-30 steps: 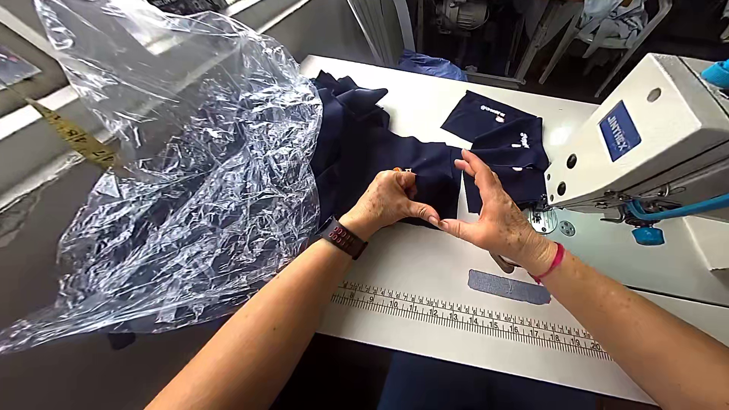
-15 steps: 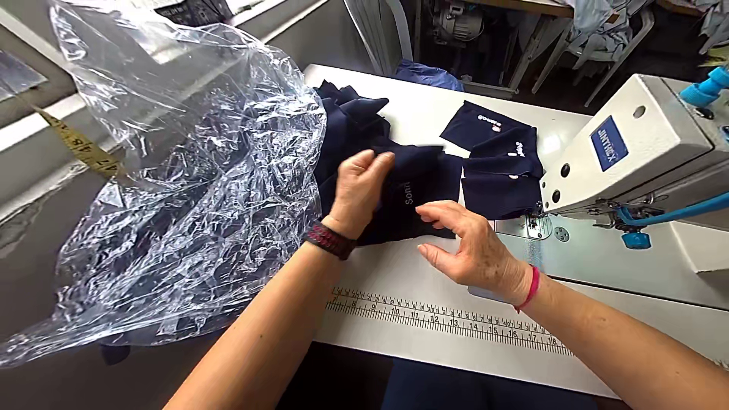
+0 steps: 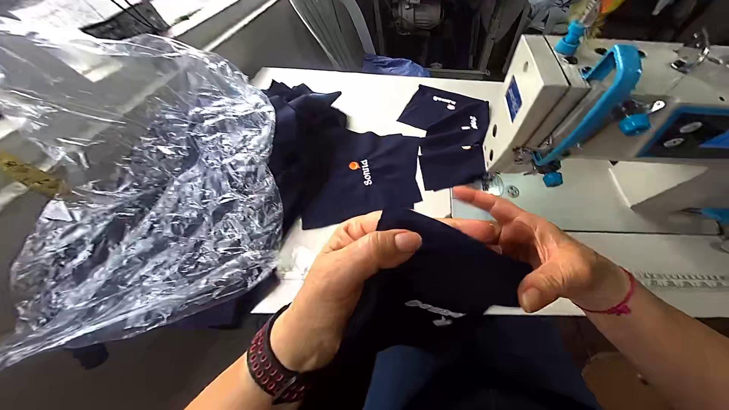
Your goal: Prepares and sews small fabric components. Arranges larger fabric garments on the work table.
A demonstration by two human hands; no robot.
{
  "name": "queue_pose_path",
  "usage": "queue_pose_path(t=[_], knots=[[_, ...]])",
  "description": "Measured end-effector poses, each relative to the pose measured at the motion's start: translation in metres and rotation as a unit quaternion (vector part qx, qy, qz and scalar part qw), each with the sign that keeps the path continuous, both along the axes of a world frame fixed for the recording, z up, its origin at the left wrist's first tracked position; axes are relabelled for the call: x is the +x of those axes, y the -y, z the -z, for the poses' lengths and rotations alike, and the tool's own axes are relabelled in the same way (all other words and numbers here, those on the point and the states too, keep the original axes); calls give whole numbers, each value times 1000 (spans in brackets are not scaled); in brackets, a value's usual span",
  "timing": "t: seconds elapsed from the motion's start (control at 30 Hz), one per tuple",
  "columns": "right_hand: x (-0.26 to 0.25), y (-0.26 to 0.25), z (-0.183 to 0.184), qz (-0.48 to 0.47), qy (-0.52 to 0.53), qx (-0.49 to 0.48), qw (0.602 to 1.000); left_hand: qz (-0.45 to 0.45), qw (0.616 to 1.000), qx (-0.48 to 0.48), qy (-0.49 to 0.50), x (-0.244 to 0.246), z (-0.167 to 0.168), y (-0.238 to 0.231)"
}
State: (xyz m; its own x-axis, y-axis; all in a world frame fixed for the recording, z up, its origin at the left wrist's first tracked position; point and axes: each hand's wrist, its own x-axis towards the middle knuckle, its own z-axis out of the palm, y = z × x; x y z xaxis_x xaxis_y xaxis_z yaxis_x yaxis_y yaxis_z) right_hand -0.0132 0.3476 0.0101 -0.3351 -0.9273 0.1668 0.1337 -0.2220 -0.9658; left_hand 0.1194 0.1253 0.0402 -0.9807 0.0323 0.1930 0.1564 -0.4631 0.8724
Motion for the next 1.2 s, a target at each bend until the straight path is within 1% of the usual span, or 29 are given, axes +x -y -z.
queue_pose_path(t=[0.03, 0.07, 0.1, 0.17, 0.23, 0.27, 0.3, 0.37, 0.43, 0.5, 0.6, 0.77, 0.9, 1.1, 1.2], knots=[[7, -14, -1, -7, 41, 31, 999, -13, 1000, -26, 0, -2, 7, -10], [11, -26, -2, 12, 50, 67, 996, -31, 998, -52, 6, -8, 16, -18], [11, -36, -1, 52, 29, 108, 992, -42, 996, -73, 18, -16, 25, -23], [6, -53, 8, 169, -16, 178, 969, -88, 983, -136, 83, -36, 45, -32], [-4, -66, 20, 261, -48, 234, 935, -73, 971, -174, 147, -52, 60, -33], [-8, -71, 26, 290, -50, 256, 921, -59, 965, -186, 174, -58, 63, -33], [-12, -74, 29, 311, -38, 267, 911, -45, 959, -199, 194, -62, 64, -35], [-15, -79, 35, 347, 2, 251, 904, -40, 950, -223, 214, -69, 63, -39], [-17, -83, 39, 375, 28, 218, 901, -58, 942, -252, 213, -73, 66, -41], [-19, -86, 42, 397, 39, 183, 899, -80, 945, -246, 200, -76, 71, -41], [-20, -91, 43, 407, 52, 122, 904, -73, 965, -177, 181, -76, 73, -42], [-22, -103, 46, 372, 20, 41, 927, -56, 983, -104, 141, -72, 74, -43], [-24, -111, 44, 348, 1, 15, 937, -33, 991, -73, 103, -71, 76, -42], [-28, -117, 43, 315, -71, -1, 947, -35, 994, -49, 95, -73, 78, -42], [-30, -116, 43, 318, -32, 8, 948, -32, 994, -66, 86, -75, 80, -40]])
